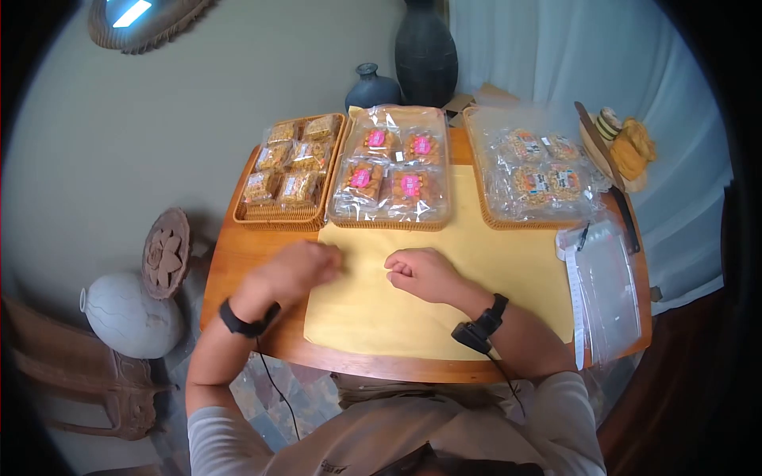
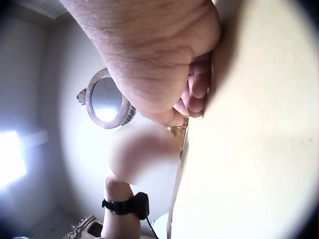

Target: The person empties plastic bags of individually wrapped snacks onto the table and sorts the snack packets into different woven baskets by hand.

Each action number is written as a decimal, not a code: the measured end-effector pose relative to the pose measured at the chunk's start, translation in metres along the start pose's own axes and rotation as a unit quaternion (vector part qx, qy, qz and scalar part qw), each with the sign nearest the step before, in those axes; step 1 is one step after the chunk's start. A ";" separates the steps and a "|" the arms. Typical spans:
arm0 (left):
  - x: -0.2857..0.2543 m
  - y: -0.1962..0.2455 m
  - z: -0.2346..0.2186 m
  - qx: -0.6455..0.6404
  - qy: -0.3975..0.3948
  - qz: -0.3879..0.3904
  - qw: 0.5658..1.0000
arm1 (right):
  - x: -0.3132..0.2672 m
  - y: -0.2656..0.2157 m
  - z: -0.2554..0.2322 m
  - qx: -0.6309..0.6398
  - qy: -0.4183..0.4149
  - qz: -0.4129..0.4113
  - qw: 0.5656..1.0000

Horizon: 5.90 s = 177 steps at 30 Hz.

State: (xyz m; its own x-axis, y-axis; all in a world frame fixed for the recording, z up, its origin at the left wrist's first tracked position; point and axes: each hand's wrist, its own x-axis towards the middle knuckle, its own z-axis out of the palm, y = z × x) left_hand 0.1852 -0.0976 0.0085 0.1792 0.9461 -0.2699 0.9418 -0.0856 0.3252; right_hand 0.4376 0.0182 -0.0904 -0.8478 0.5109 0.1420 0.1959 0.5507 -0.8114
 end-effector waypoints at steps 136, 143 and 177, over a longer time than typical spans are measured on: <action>0.267 -0.096 -0.070 0.058 0.213 -0.230 0.948 | 0.002 0.005 -0.066 -0.267 0.011 0.026 0.963; 0.292 -0.115 -0.058 0.116 0.267 -0.184 0.939 | -0.003 0.017 -0.058 -0.230 0.047 0.009 0.972; 0.073 0.068 -0.120 -0.567 0.325 0.221 0.724 | 0.016 -0.010 -0.093 0.533 0.118 0.200 0.814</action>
State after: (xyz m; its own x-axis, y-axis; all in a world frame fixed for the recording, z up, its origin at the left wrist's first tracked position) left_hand 0.2282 0.0033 0.1192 -0.1276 0.8831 0.4515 -0.0709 -0.4622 0.8840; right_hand 0.4673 0.0821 -0.0272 -0.6786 0.6905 -0.2505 -0.2129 -0.5113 -0.8326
